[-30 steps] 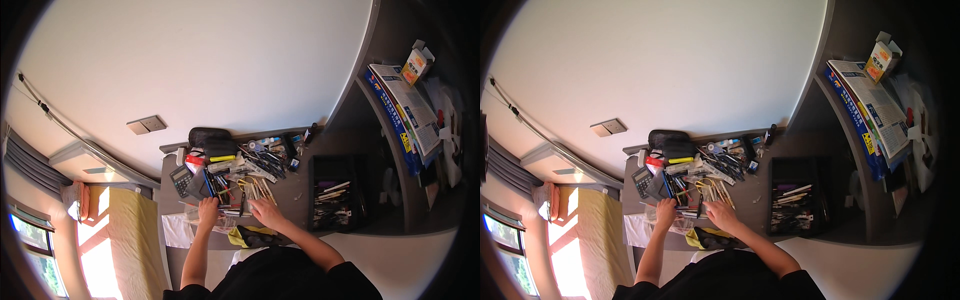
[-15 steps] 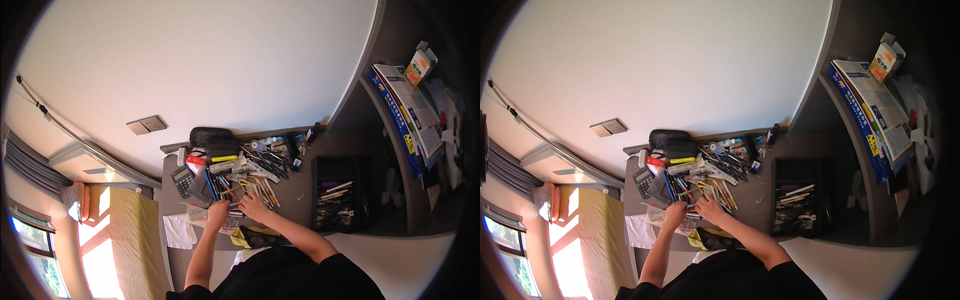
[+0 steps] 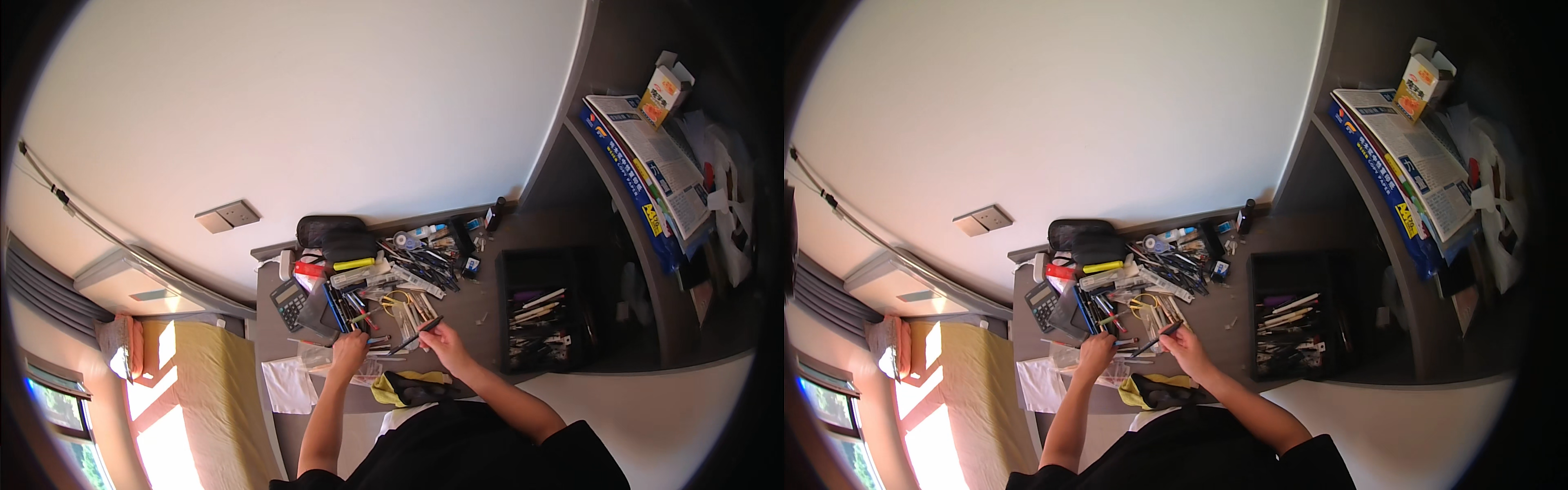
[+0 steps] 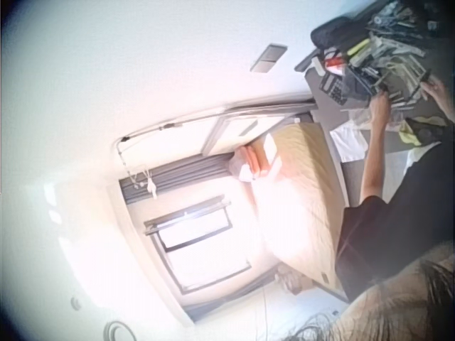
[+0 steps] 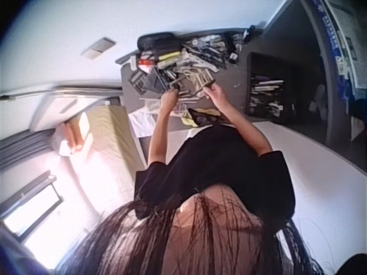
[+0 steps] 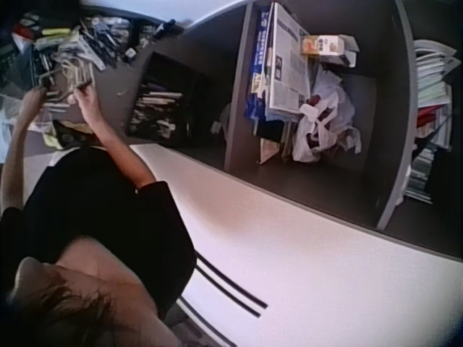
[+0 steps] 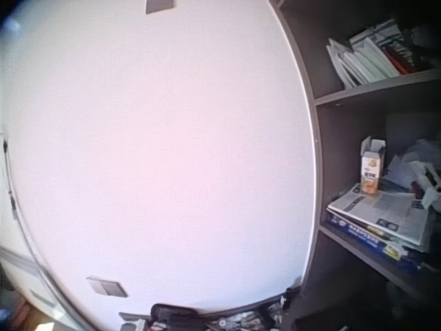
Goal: The person organizes stationery by picking up pens and other small office supplies from a desk and placing them into a black organizer tray.
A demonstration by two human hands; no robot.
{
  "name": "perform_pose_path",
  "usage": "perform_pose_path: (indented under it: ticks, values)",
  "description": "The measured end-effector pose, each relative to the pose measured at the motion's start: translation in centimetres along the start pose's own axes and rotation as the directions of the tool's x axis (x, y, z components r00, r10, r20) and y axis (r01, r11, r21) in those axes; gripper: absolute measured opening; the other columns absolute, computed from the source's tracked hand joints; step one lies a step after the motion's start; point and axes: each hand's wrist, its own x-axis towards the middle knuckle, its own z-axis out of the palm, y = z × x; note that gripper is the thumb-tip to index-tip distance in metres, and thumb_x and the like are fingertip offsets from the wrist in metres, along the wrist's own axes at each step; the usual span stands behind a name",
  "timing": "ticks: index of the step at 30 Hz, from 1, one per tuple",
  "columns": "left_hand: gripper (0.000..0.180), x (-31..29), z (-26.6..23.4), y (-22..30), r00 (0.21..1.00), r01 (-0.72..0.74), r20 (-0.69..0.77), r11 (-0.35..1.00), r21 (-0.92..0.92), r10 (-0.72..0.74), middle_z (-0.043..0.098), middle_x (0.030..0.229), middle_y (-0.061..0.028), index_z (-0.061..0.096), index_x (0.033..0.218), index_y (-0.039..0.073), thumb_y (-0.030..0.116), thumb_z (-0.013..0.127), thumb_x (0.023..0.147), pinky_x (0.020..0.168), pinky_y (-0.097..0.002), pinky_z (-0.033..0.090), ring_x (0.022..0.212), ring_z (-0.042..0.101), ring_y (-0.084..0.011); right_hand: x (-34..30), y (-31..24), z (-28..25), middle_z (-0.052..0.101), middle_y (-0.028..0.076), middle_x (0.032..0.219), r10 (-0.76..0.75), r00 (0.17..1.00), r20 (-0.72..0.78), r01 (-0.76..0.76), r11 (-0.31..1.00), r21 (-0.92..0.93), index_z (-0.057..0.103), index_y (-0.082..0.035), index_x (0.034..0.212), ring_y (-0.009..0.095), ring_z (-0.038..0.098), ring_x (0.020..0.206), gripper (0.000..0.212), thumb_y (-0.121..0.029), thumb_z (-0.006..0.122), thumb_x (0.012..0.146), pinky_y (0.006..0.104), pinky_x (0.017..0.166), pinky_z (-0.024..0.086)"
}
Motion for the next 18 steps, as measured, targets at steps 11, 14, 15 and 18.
perform_pose_path:
  ticks: [11,14,15,18]
  values:
    - [0.013,3.6,-4.9,7.6,0.97,0.121,-0.053,0.659,-0.742,-0.237,0.057,0.078,-0.0084,0.056,0.096,0.001,0.011,0.061,0.091,0.064,-0.0308,0.044,0.07,0.055,-0.0167,-8.1,-6.0,-9.7,0.064,0.005,0.091,0.065,0.863,-0.501,0.048,0.977,0.208,0.061,-0.004,0.109,0.012,0.061,0.08,0.019,-0.018,0.059,0.096,0.0285,0.078,0.051]
    - [0.009,5.7,-3.2,11.3,0.997,-0.021,-0.058,0.546,-0.838,-0.05,0.064,0.086,-0.0061,0.055,0.099,0.002,0.01,0.056,0.095,0.066,-0.0273,0.045,0.07,0.054,-0.0118,-9.8,-6.3,-12.9,0.065,0.007,0.091,-0.029,0.75,-0.661,0.139,0.984,0.115,0.062,-0.003,0.107,0.014,0.063,0.08,0.02,-0.019,0.058,0.096,0.0287,0.078,0.052]
    - [0.01,6.6,-3.7,13.7,0.999,-0.033,-0.027,0.542,-0.84,0.019,0.065,0.087,-0.0061,0.055,0.101,0.002,0.01,0.055,0.095,0.066,-0.0273,0.045,0.07,0.054,-0.0118,-10.2,-6.4,-14.1,0.066,0.007,0.091,-0.074,0.691,-0.719,0.162,0.985,0.055,0.062,-0.002,0.107,0.014,0.063,0.08,0.02,-0.018,0.058,0.096,0.0273,0.076,0.052]
    - [0.02,9.5,-1.9,19.8,0.971,-0.117,0.031,0.581,-0.805,0.238,0.065,0.089,-0.0149,0.057,0.11,0.002,0.012,0.059,0.092,0.072,-0.0371,0.048,0.081,0.064,-0.0278,-10.3,-7.4,-16.5,0.067,0.007,0.086,-0.136,0.571,-0.81,0.156,0.986,-0.055,0.062,-0.001,0.1,0.014,0.064,0.074,0.018,-0.019,0.06,0.095,0.0254,0.068,0.052]
